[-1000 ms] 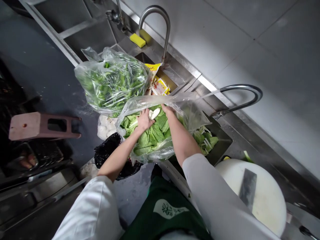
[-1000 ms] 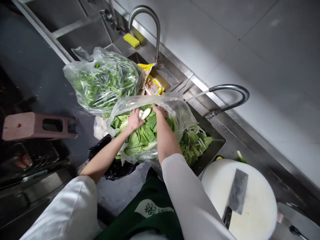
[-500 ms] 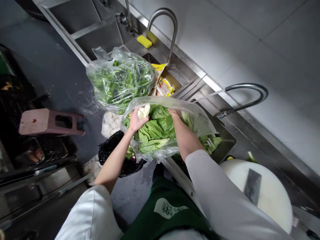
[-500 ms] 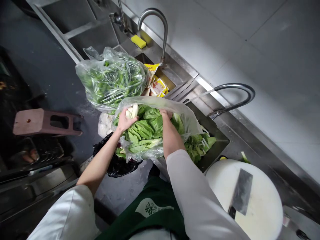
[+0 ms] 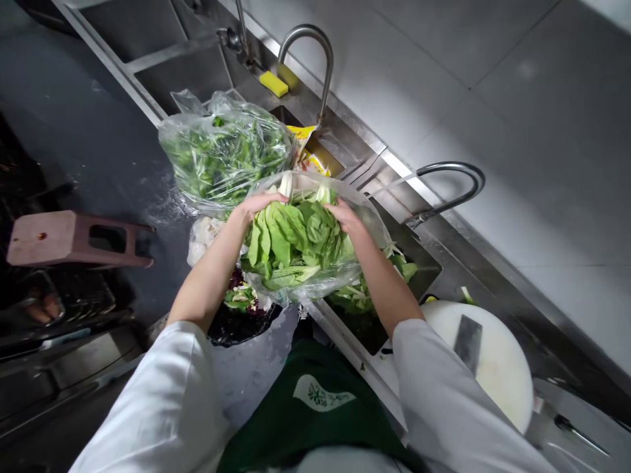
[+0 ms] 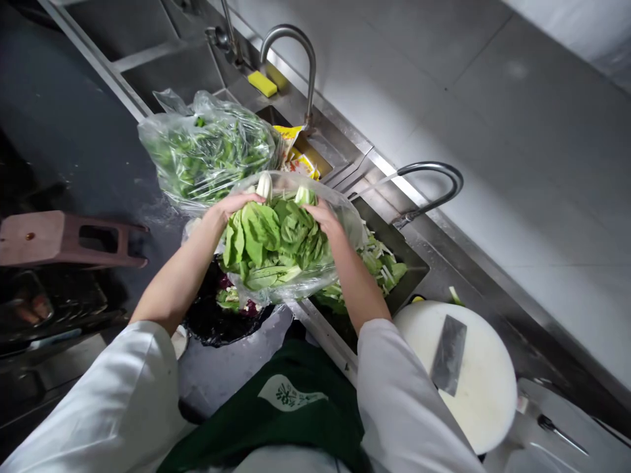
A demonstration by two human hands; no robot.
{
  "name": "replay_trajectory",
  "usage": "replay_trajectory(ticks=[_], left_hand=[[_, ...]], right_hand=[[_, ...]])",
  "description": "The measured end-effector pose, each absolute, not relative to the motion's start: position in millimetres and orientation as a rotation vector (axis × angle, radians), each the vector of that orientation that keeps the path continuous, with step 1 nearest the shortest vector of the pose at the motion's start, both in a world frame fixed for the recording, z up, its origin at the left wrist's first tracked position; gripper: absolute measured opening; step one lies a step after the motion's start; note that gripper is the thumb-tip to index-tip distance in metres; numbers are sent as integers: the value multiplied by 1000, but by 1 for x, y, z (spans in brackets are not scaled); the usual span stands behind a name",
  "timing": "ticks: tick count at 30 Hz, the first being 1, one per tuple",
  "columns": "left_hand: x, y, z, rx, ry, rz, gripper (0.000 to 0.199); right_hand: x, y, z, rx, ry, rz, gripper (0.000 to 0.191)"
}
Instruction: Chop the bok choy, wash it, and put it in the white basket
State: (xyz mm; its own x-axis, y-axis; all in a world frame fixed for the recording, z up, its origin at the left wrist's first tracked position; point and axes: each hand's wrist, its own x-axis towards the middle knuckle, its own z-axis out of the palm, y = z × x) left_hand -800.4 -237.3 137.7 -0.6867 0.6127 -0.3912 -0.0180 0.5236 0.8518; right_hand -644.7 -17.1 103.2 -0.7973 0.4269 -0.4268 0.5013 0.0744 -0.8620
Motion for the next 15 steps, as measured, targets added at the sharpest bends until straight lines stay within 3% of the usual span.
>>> replay_trajectory(ticks=[5, 10, 15], left_hand=[[-759, -235, 118, 152, 1613, 1390, 45], [-729, -235, 107, 285, 1504, 1609, 90], [-727, -245, 112, 381, 1556, 1834, 96]], right_hand=[[-620, -42, 110, 709, 1966, -2146, 57], [-617, -62, 99, 589, 2079, -2120, 72], [-615, -76, 114, 472, 2422, -1929, 95]])
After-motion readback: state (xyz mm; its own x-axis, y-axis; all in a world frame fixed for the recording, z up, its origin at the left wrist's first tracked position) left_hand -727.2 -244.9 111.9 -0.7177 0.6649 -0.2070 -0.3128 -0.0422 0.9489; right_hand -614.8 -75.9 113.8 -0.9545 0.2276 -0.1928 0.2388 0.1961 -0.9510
